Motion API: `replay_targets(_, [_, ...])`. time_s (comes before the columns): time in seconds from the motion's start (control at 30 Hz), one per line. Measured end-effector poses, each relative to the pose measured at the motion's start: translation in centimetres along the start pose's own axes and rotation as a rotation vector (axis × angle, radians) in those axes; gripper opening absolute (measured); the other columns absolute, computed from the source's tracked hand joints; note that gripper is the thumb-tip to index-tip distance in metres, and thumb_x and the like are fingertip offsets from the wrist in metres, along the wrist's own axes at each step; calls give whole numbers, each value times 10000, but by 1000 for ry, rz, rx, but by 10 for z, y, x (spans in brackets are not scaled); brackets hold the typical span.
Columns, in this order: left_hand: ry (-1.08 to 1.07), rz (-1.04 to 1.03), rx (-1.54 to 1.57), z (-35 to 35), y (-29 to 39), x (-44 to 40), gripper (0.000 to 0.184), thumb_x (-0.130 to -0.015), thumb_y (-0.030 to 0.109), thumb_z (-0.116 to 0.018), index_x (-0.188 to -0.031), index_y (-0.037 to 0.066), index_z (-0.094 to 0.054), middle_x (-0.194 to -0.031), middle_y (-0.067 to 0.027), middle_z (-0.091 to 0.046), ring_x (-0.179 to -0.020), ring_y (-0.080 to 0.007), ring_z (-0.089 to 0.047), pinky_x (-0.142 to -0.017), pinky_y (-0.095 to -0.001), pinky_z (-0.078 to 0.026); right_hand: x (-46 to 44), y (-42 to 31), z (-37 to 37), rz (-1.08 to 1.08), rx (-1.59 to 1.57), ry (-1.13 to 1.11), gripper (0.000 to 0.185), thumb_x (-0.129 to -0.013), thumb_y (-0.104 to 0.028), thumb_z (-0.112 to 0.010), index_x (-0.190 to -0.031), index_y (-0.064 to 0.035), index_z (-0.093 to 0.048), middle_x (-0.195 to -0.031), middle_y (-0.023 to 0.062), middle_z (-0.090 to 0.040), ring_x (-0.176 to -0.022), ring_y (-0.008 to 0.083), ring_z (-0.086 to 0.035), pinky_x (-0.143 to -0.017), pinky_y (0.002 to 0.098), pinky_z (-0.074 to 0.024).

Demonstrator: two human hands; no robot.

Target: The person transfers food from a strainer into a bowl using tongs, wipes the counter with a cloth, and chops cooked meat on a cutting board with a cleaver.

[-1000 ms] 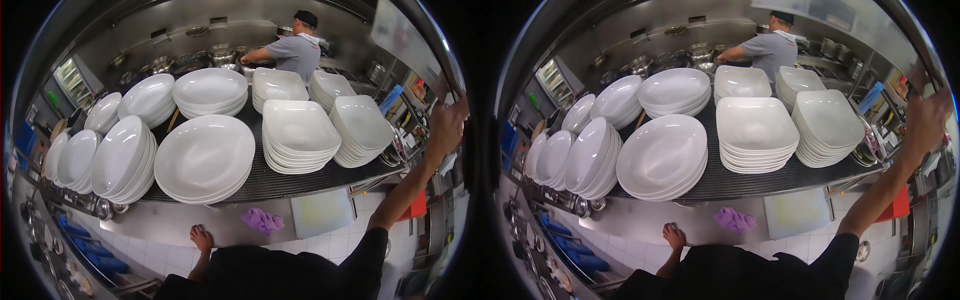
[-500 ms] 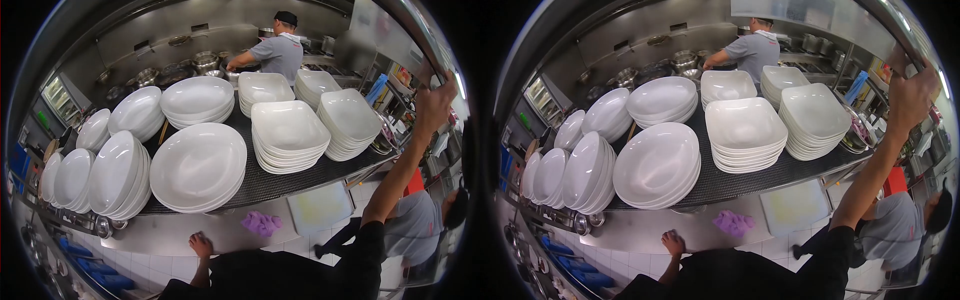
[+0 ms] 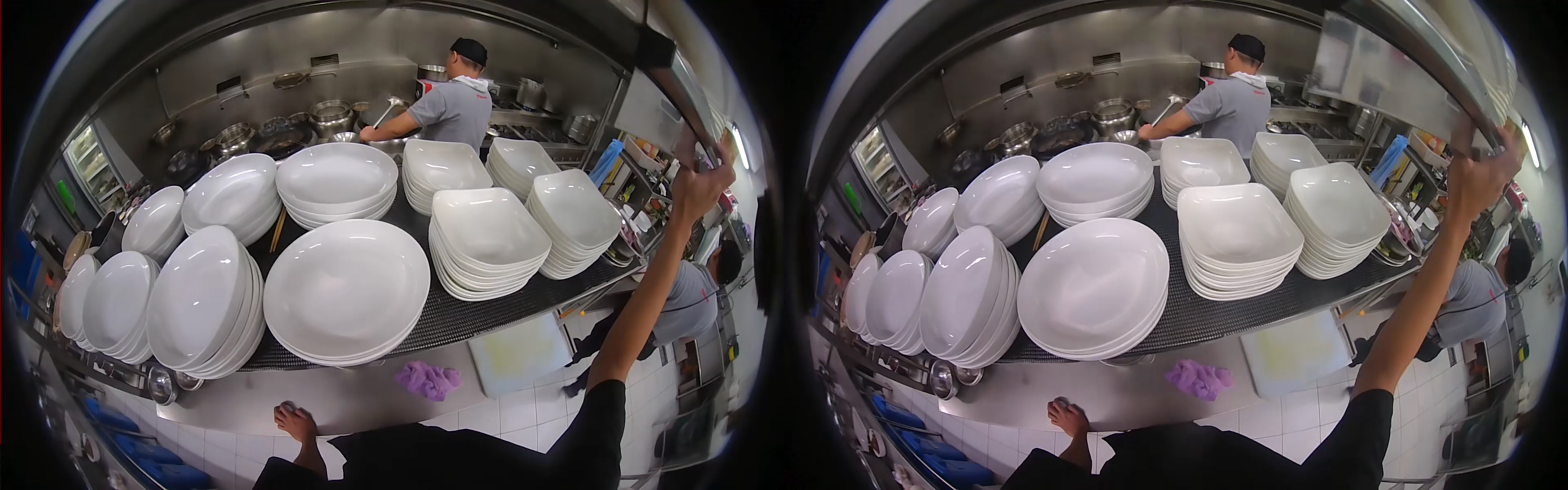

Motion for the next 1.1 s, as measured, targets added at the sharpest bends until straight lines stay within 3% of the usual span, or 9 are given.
replay_targets(0.3, [-31, 15, 27, -3, -3, -1, 501, -824, 240, -506, -1282, 36, -500, -1371, -205, -471, -1276, -418, -431, -1019, -550, -354, 1, -4, 2, -70, 64, -18, 647, -852, -491, -787, -1276, -46, -586, -1284, 199, -537, -1240, 372, -542, -1036, 427, -443])
replay_targets(0.4, [-53, 15, 18, -4, -5, 0, 504, -829, 240, -507, -1290, 37, -497, -1380, -209, -468, -1293, -420, -423, -1028, -556, -348, 0, -1, -1, -32, 70, -18, 690, -848, -599, -732, -1285, -88, -577, -1307, 178, -535, -1232, 359, -562, -996, 457, -465])
replay_targets(0.8, [-89, 48, 9, -3, -3, -2, 497, -830, 230, -504, -1289, 40, -504, -1401, -206, -455, -1298, -409, -414, -1042, -567, -348, -2, -4, 2, 7, 77, -85, 685, -868, -587, -707, -1302, -80, -553, -1288, 186, -530, -1264, 374, -518, -989, 486, -452])
replay_targets(0.9, [-59, 45, -7, -1, -3, -2, 467, -833, 251, -483, -1249, 42, -517, -1383, -198, -471, -1284, -401, -431, -1040, -553, -351, -1, -20, 8, 19, 59, -37, 587, -896, -423, -754, -1284, -23, -568, -1263, 219, -566, -1218, 378, -528, -1020, 437, -433])
replay_targets(1.1, [-52, 32, -17, -10, -10, -1, 494, -843, 279, -493, -1268, 28, -506, -1388, -208, -459, -1284, -411, -422, -1041, -553, -345, -1, -24, 9, 69, 22, -16, 551, -886, -356, -773, -1276, -19, -580, -1238, 206, -597, -1207, 366, -532, -1033, 429, -416])
Point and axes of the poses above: each hand's wrist, its own x-axis away from the middle knuckle, its own z-axis out of the back of the hand, y = z × x, the point moved 10 cm from there along -x, towards the middle knuckle
